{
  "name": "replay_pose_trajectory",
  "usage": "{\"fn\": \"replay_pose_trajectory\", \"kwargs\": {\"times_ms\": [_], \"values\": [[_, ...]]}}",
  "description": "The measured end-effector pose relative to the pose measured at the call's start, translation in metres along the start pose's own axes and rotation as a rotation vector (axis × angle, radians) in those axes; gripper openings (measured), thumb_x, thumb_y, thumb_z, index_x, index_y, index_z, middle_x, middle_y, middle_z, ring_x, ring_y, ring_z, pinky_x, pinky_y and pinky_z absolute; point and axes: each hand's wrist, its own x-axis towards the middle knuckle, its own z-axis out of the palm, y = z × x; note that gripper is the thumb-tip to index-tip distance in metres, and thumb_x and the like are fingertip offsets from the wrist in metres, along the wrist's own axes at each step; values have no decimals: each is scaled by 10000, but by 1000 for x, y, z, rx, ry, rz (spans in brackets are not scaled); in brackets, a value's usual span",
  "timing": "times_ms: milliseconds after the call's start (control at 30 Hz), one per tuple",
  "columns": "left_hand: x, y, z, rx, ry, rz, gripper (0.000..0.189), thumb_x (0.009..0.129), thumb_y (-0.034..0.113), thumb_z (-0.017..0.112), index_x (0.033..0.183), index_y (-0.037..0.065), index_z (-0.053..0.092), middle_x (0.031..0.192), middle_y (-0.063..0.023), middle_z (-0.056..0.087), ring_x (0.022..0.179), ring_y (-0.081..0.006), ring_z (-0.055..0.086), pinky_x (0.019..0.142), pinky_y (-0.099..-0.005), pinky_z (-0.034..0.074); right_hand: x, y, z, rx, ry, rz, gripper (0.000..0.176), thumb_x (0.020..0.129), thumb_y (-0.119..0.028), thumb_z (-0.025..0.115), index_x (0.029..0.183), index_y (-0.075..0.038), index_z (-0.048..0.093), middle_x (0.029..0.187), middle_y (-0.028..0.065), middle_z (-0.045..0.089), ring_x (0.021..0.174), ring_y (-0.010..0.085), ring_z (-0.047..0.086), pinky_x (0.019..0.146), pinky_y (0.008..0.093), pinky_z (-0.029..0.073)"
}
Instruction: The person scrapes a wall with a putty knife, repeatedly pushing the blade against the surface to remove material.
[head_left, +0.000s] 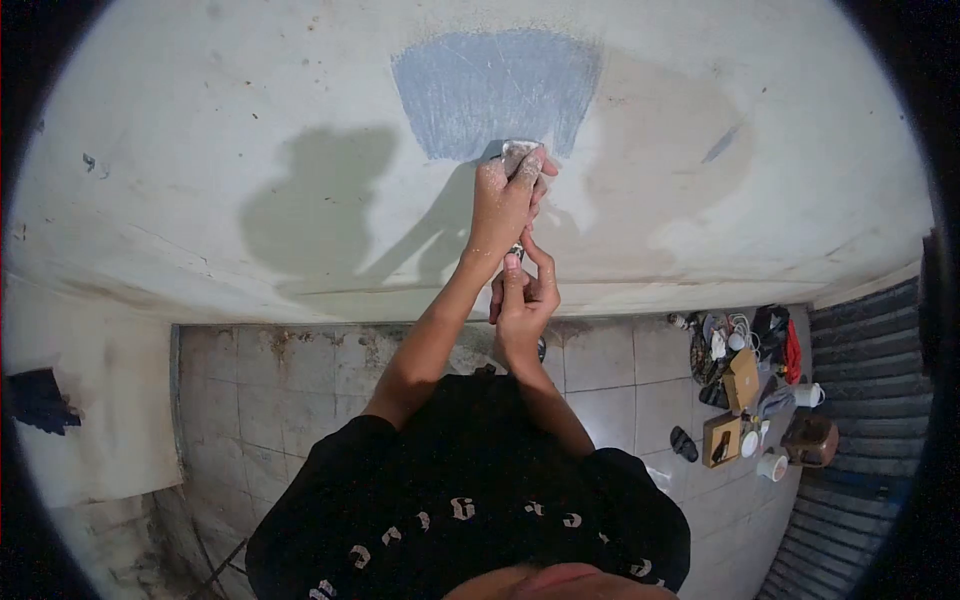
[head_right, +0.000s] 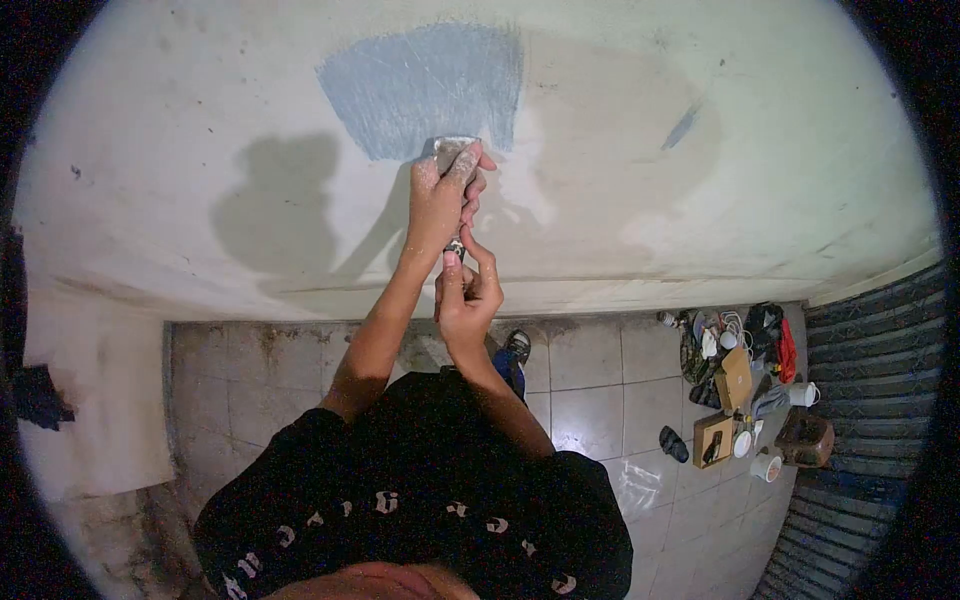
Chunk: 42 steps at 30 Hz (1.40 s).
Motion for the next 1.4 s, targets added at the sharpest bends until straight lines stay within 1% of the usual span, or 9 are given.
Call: {"fn": "replay_pose_trajectory", "kwargs": {"times_ms": [233, 533, 700, 767, 867, 1200, 1267, 1300, 1400], "values": [[-1, -10, 1, -156, -15, -22, 325, 960, 312, 565, 853, 9, 614, 556, 9, 452, 384, -65, 402, 347, -230, 320, 3, -3, -7, -88, 32, -23, 342, 958, -73, 570, 1283, 9, 505, 831, 27, 635, 533, 15, 424, 451, 187, 324], [-4, -13, -6, -282, -11, -50, 317, 976, 294, 535, 875, 4, 612, 566, -2, 472, 389, -78, 427, 351, -231, 342, -2, -19, -7, -259, 40, 52, 341, 951, -81, 585, 1279, 6, 546, 852, 42, 648, 560, 31, 444, 487, 203, 371], [-4, -16, 1, -243, -26, -56, 350, 972, 346, 519, 930, 6, 594, 586, 5, 442, 393, -87, 416, 362, -248, 363, -1, -23, -16, -252, 31, 56, 341, 949, -75, 582, 1276, 17, 547, 1095, 87, 660, 590, 33, 463, 494, 206, 387], [-6, -18, 1, -237, -22, -76, 351, 970, 345, 523, 932, 3, 592, 584, 2, 443, 392, -91, 418, 363, -250, 367, 0, -19, -17, -253, 25, 37, 341, 953, -80, 580, 1281, 7, 543, 964, 55, 616, 558, 27, 445, 473, 207, 360], [-8, -17, 0, -270, -30, -95, 353, 966, 346, 528, 932, -1, 588, 582, 1, 442, 390, -91, 419, 357, -250, 363, -1, -9, -17, -246, 32, -35, 336, 959, -94, 579, 1285, -19, 541, 608, -20, 538, 489, 16, 406, 435, 207, 303], [-2, -8, 2, -343, -55, -91, 328, 966, 310, 536, 853, 5, 577, 569, 2, 448, 377, -77, 399, 332, -234, 332, 2, -13, -14, -376, 53, -83, 336, 956, -110, 593, 1275, -14, 547, 587, -41, 510, 507, 16, 407, 457, 194, 288], [4, 4, 9, -346, -72, -76, 324, 962, 304, 542, 850, 2, 578, 569, 0, 454, 378, -77, 395, 330, -234, 328, 11, -18, -12, -368, 65, -110, 337, 951, -88, 592, 1270, 10, 546, 767, 4, 550, 589, 23, 432, 503, 195, 326], [8, 17, 16, -356, -86, -37, 320, 958, 297, 549, 847, -2, 582, 572, -3, 464, 380, -75, 393, 329, -235, 320, 21, -33, -4, -327, 75, -114, 337, 946, -63, 590, 1265, 34, 545, 950, 52, 598, 670, 31, 462, 549, 197, 370], [17, 37, 28, -320, -101, 33, 343, 939, 353, 582, 866, 18, 584, 567, 6, 437, 368, -82, 379, 320, -241, 326, 31, -59, 4, -311, 77, -98, 332, 943, -38, 583, 1254, 68, 542, 1177, 118, 633, 823, 62, 536, 631, 188, 432]]}}
